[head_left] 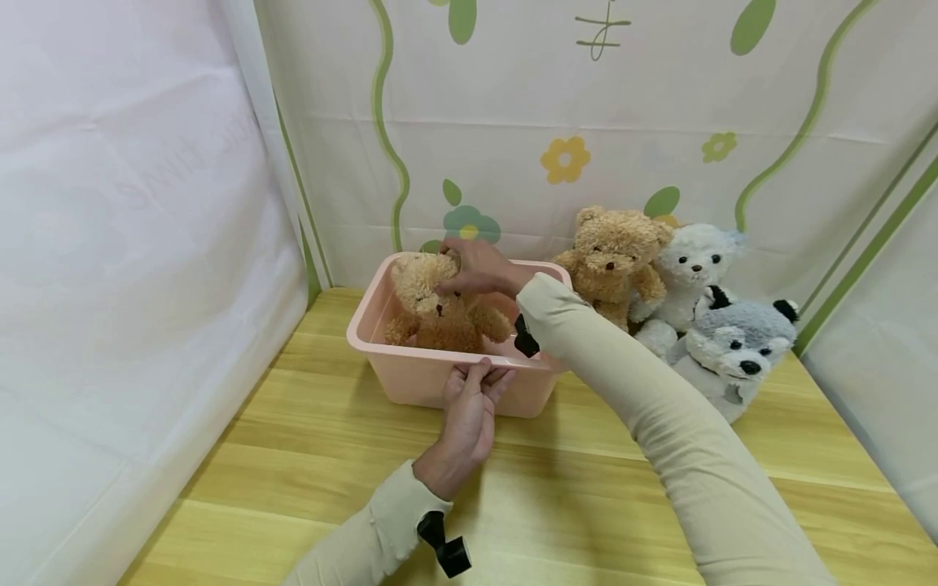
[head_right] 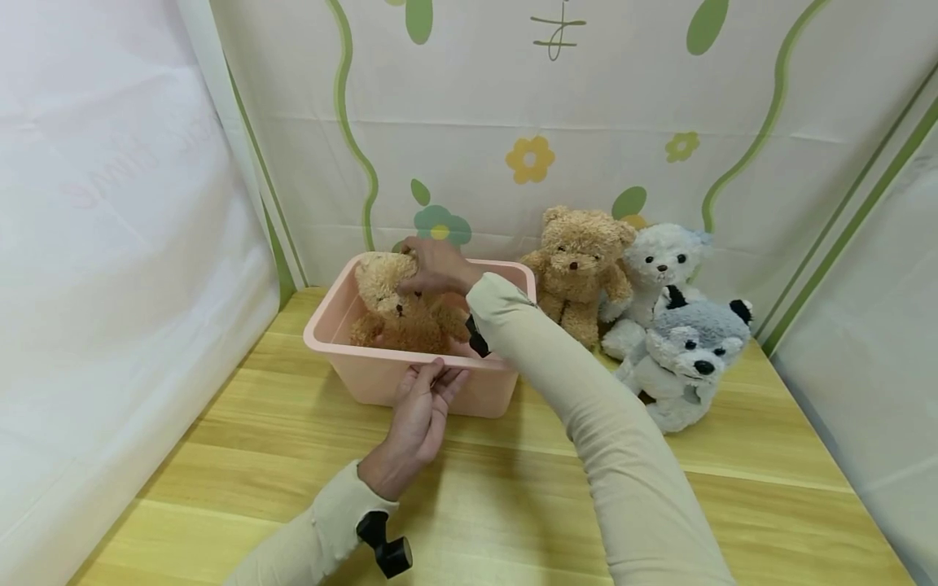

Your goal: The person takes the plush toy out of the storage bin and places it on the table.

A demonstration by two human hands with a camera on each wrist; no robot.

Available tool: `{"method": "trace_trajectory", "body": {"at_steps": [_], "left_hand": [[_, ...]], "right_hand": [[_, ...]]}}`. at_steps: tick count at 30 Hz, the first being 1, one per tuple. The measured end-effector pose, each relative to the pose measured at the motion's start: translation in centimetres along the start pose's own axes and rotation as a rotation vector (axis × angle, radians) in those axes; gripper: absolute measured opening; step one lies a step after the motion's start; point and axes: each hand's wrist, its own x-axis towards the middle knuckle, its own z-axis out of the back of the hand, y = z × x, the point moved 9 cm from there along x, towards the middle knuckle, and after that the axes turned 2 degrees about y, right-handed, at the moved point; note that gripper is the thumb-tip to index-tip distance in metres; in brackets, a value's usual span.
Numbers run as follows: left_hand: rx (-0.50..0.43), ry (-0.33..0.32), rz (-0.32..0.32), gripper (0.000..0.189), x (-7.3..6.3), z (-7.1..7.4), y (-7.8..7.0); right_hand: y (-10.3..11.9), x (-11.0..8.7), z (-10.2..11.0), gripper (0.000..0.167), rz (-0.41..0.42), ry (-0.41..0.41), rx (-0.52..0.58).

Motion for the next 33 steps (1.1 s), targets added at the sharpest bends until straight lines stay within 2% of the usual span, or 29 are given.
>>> {"method": "trace_trajectory", "body": {"at_steps": [6,19,33], "left_hand": [[0.001,0.003,0.003,0.017,0.0,0.0,0.1],[0.005,0.006,-0.006,0.007,-0.1,0.1,0.1],[0.003,0.016,0.0,0.009,-0.1,0.0,0.0]], "right_hand": [[0.2,-0.2,0.0,0.064,0.016,-0.001,-0.008],[0.5,-0.5,0.4,0.054,0.07,-0.06,-0.016],[1.2,-1.1,3.1,0.048,0.104,-0.116,-0.011]]}}
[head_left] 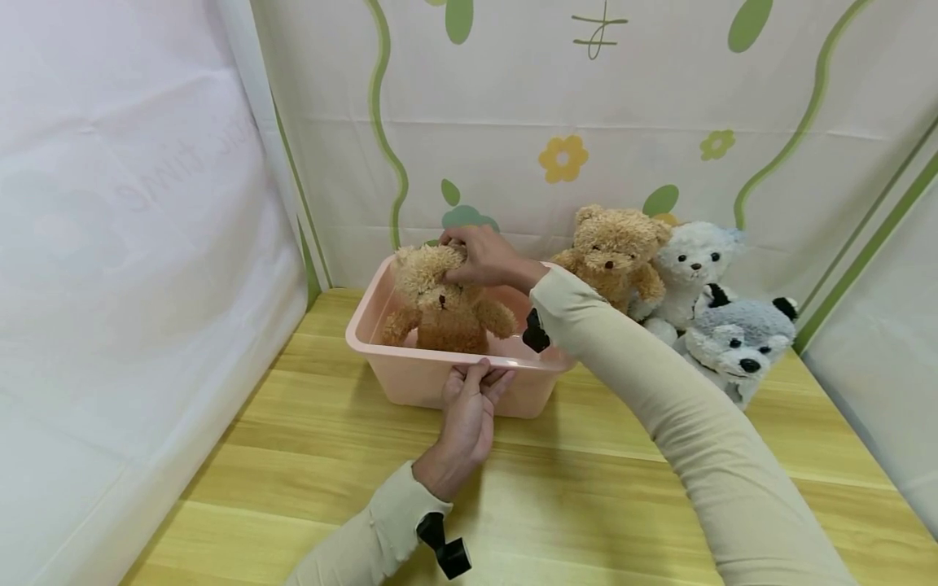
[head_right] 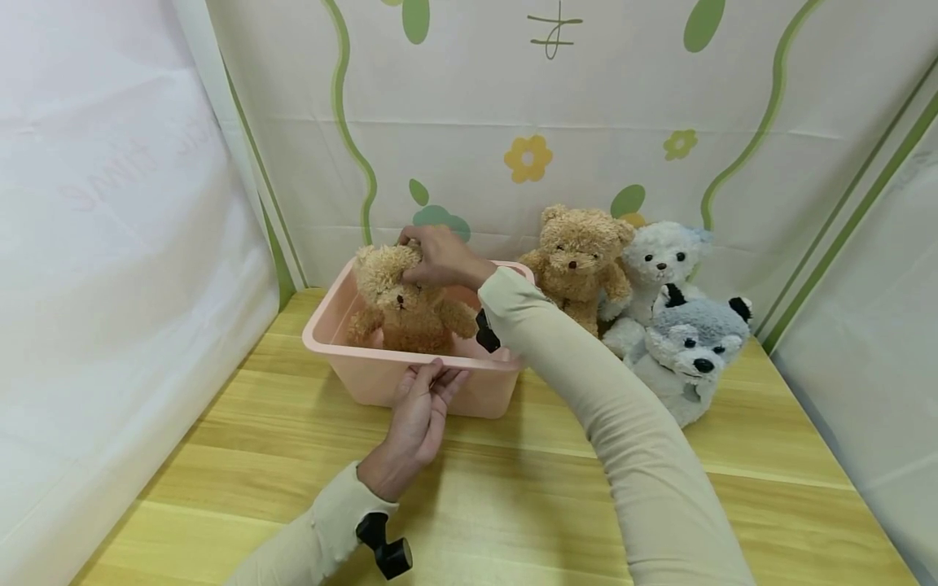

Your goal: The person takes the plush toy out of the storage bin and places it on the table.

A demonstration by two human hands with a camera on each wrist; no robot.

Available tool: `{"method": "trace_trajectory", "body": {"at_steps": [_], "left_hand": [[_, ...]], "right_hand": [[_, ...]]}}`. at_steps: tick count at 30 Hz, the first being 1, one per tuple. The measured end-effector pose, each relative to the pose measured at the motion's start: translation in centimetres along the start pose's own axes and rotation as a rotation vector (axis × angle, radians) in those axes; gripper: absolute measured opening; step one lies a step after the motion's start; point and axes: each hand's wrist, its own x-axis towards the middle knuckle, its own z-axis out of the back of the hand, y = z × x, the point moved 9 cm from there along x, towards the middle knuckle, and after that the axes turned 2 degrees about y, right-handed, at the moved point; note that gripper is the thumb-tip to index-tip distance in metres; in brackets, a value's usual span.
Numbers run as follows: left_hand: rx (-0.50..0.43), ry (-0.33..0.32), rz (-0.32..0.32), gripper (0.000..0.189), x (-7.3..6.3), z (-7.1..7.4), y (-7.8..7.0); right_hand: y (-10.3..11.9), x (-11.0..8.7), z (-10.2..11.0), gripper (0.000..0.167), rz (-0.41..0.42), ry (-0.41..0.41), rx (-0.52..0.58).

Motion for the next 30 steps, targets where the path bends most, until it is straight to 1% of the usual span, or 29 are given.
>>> {"method": "trace_trajectory", "body": {"at_steps": [4,8,15,24,30], "left_hand": [[-0.004,-0.009,-0.002,0.005,-0.1,0.0,-0.1],[-0.009,-0.016,-0.006,0.005,-0.1,0.0,-0.2],[-0.014,-0.01,-0.007,0.005,-0.1,0.0,-0.2],[-0.011,-0.006,-0.009,0.005,-0.1,0.0,-0.1],[-0.012,-0.017,-0.01,0.004,-0.1,0.0,0.0]], "right_hand": [[0.9,-0.1,0.8,0.047,0.032,-0.011,-0.021],[1.8,0.0,1.4,0.047,0.055,-0.004,-0.019],[2.3,0.1,2.3,0.048,0.042,0.004,-0.008],[2.7,0.1,4.2,0.048,0.026,-0.03,-0.043],[3.0,-0.3,5.2,0.048,0.017,-0.03,-0.023]]}}
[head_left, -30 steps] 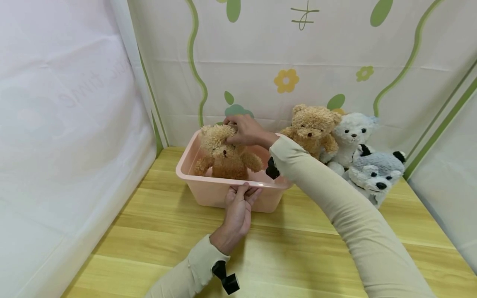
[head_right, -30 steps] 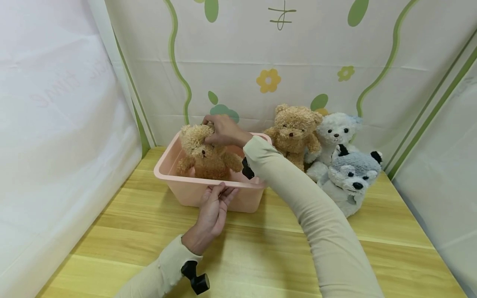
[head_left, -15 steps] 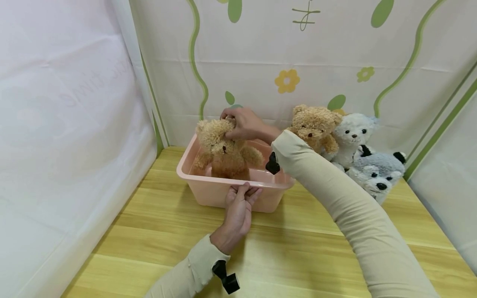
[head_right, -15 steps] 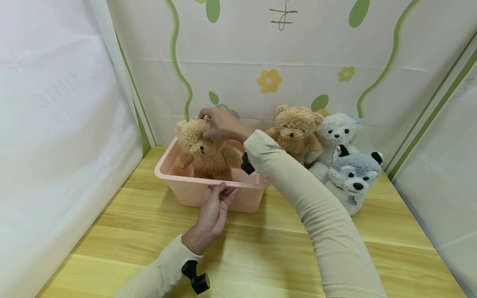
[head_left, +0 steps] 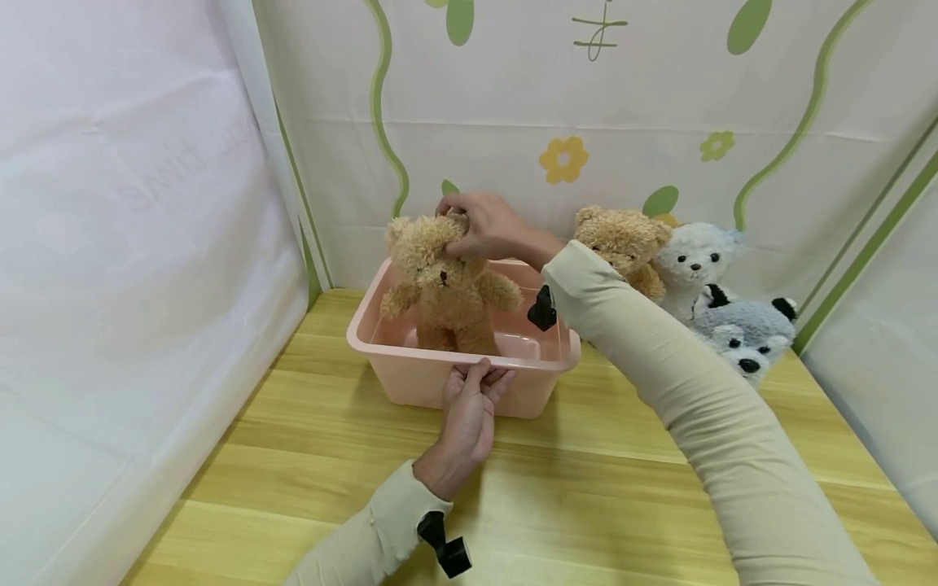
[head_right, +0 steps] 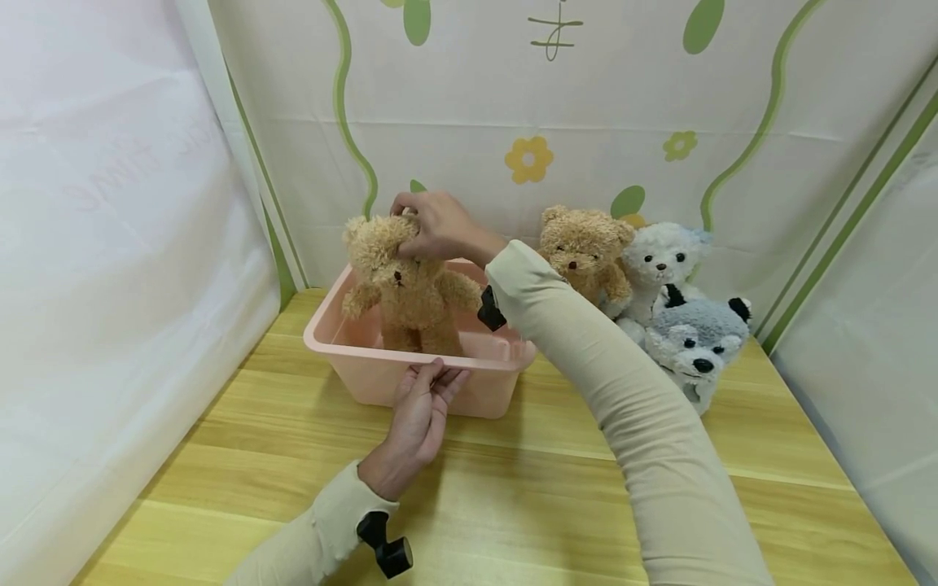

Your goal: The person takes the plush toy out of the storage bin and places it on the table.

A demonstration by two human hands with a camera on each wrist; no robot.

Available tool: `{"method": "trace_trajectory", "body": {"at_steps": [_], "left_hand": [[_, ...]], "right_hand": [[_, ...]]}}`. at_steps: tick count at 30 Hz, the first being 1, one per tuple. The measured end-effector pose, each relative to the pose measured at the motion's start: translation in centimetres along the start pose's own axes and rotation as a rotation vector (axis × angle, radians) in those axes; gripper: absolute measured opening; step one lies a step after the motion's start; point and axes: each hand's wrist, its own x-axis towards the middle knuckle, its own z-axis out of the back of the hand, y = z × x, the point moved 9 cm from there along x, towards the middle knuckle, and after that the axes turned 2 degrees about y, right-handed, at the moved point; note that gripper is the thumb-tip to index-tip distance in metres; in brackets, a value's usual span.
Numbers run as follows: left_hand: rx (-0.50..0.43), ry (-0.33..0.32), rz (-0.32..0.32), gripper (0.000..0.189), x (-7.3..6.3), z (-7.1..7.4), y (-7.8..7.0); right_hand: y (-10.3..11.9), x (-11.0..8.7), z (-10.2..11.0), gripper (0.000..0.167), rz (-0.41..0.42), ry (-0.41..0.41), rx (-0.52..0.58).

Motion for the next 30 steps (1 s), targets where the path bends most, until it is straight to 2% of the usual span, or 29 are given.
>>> {"method": "trace_trajectory", "body": {"at_steps": [9,18,30], "left_hand": [[-0.003,-0.005,-0.01,0.004,0.1,0.1,-0.1],[-0.002,-0.006,-0.01,0.004,0.0,0.1,-0.1],[0.001,0.001,-0.007,0.005,0.0,0.0,0.0]], "right_hand": [[0.1,-0.3,1.6,0.048,-0.016,0.006,-0.008],[0.9,-0.8,3.4,0.05,0.007,0.009,-0.035],[2.1,-1.7,7.2,0.046,0.017,-0.04,0.009]]}}
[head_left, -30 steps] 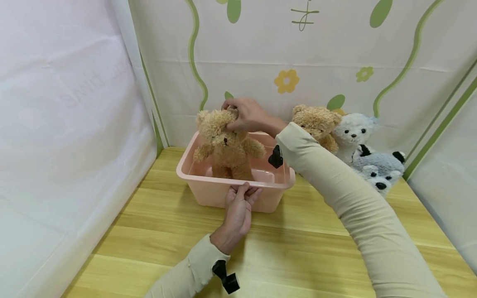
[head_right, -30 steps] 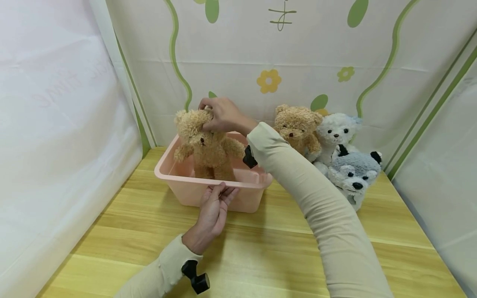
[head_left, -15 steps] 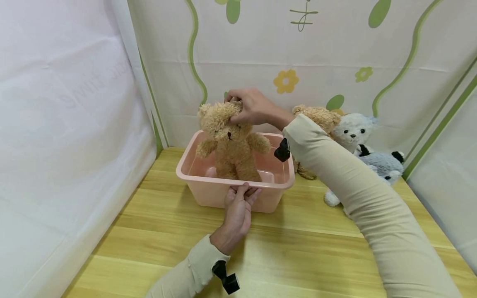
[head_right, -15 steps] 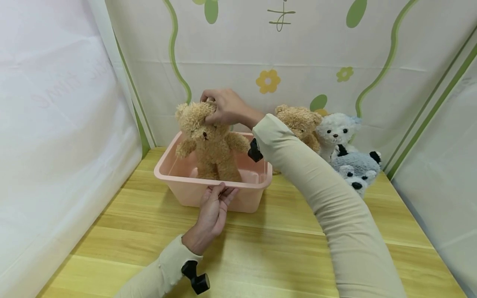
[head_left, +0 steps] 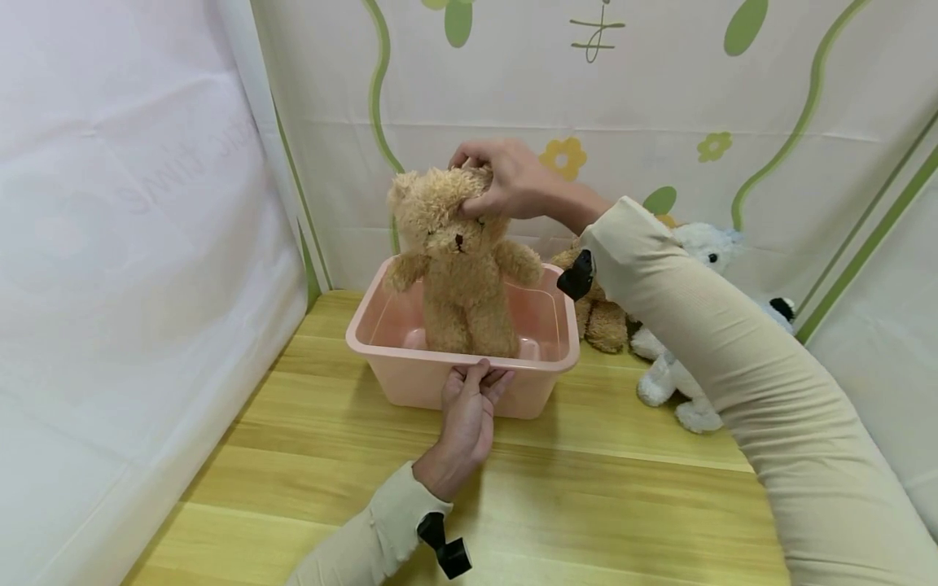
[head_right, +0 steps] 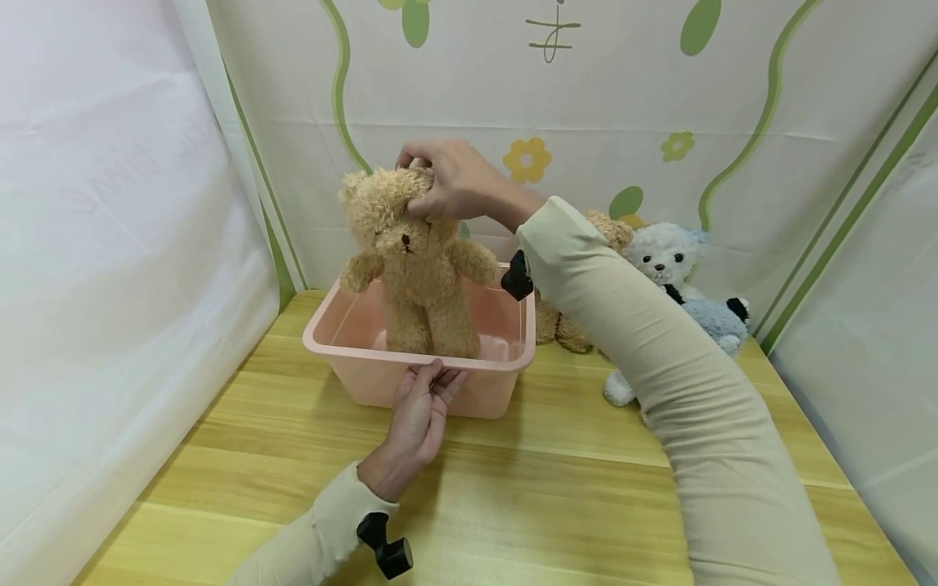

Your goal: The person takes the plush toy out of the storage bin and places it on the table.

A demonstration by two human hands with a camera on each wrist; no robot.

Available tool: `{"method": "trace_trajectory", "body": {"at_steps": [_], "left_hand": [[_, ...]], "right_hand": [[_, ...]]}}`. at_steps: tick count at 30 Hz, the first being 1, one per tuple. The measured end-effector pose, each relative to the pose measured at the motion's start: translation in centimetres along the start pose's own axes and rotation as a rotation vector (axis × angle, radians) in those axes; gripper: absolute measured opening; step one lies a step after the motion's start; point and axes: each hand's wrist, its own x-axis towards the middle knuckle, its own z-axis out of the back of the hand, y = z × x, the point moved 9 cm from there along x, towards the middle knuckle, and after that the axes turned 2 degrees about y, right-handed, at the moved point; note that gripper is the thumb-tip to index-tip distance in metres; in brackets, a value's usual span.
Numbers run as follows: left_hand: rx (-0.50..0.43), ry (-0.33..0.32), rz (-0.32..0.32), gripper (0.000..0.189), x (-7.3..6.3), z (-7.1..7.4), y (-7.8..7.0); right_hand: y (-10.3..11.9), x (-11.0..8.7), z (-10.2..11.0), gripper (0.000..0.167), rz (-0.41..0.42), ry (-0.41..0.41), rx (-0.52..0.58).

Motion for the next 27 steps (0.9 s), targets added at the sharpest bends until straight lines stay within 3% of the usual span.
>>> {"method": "trace_trajectory", "body": {"at_steps": [8,27], "left_hand": [[0.005,-0.006,0.003,0.005,0.1,0.1,-0.1],[-0.005,-0.026,-0.003,0.007,-0.1,0.4,-0.4]], "right_hand": [[0.9,-0.8,3.2,0.049,-0.019,-0.017,0.014],[0.7,-3.2,9.5,0.054,-0.068,-0.125,-0.079]]}}
